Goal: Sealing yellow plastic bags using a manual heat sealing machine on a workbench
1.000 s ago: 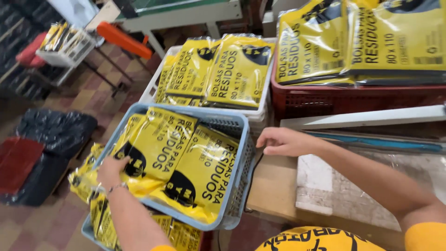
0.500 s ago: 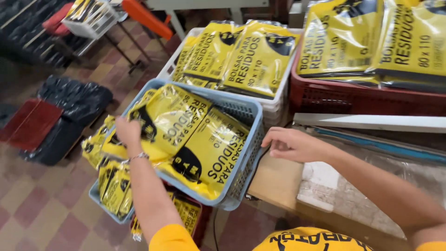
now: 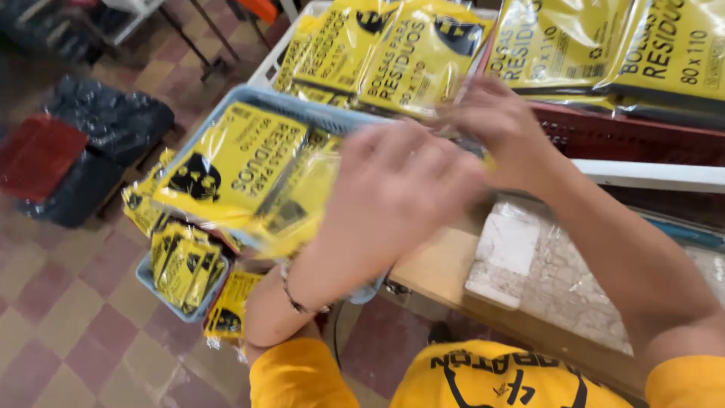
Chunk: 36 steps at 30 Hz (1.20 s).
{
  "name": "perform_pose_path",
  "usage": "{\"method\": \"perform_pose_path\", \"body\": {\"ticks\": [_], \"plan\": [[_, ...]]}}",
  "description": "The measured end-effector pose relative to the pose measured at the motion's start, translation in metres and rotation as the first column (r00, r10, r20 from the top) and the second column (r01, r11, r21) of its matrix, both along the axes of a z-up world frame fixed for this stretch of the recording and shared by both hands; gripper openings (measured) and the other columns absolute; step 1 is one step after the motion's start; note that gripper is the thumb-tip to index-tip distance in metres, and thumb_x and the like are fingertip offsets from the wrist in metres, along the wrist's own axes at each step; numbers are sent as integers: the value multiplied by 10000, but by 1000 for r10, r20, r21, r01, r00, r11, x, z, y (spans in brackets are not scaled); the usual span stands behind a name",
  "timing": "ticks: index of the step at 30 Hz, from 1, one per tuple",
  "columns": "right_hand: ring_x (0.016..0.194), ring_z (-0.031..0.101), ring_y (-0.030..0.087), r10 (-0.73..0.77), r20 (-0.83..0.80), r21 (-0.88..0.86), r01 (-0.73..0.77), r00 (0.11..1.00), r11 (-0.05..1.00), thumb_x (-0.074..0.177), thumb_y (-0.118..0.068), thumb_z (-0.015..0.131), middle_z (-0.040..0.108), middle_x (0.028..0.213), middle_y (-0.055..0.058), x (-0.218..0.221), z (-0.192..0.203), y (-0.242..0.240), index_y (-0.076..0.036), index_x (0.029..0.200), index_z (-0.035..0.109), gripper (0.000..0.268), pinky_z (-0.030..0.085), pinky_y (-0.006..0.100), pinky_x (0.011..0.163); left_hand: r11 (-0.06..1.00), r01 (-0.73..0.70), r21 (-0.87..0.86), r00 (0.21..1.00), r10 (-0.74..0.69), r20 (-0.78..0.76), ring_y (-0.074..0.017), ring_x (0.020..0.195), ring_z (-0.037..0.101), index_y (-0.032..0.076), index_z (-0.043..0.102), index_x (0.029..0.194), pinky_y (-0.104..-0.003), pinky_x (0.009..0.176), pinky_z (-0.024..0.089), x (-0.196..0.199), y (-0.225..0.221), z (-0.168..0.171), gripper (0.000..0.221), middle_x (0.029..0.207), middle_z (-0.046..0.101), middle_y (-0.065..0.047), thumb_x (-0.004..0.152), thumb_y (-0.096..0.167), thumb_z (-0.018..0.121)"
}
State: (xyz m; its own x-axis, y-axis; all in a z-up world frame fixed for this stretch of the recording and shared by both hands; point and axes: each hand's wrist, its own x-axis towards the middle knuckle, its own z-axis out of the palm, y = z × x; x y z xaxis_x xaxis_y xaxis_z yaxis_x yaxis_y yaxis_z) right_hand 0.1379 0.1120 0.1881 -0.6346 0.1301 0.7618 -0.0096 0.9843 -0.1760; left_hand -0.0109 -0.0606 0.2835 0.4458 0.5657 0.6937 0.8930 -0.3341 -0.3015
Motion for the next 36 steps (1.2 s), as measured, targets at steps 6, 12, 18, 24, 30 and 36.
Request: {"method": "perform_pose_path", "body": {"ticks": [6,12,18,24,30,36], "plan": [[941,727,261,-200,61,-289,209,978,934,778,-513,765,746,1071,109,121,-116,-28,-70,1123,723,564,528,379,838,967,65,246,989,-95,113,-153,876,672,184,561,858,-240,845,395,31,-59,-30,205,968,786,11,1039,188,466],[853,711,240,-656,-127,-849,260,744,459,719,-43,907,754,909,171,175,-230,-78,-1,1018,775,329,584,417,816,981,150,-123,156,100,983,-307,1322,498,33,360,1527,-498,1089,442,51,5,-218,983,1420,492,-253,765,410,853],[889,673,189,-772,122,-993,82,624,-90,754,-52,891,746,990,119,209,-245,-95,-35,1160,738,434,573,420,828,801,489,-346,-98,445,890,-170,993,553,62,613,1257,-363,845,521,73,104,-367,279,1081,632,-83,1004,178,634],[980,705,283,-790,197,-973,18,581,-230,933,-163,786,707,1143,192,240,-290,-71,38,1391,577,541,589,425,818,644,519,-562,86,615,784,-156,839,642,87,767,1042,-374,756,570,121,149,-436,178,877,729,-84,951,226,703],[858,675,179,-835,217,-936,350,505,-31,970,-268,782,738,905,96,295,-376,1,-71,1080,764,226,556,360,739,730,286,-620,216,582,784,-178,662,632,169,765,846,-365,640,525,144,174,-450,144,673,671,-41,914,295,748],[922,738,243,-868,421,-663,742,263,-98,899,-343,757,759,871,-35,310,-386,41,-292,967,805,98,593,397,799,747,47,-664,444,579,683,-332,808,728,161,701,882,-452,722,583,151,193,-472,196,796,720,-79,964,310,605]]}}
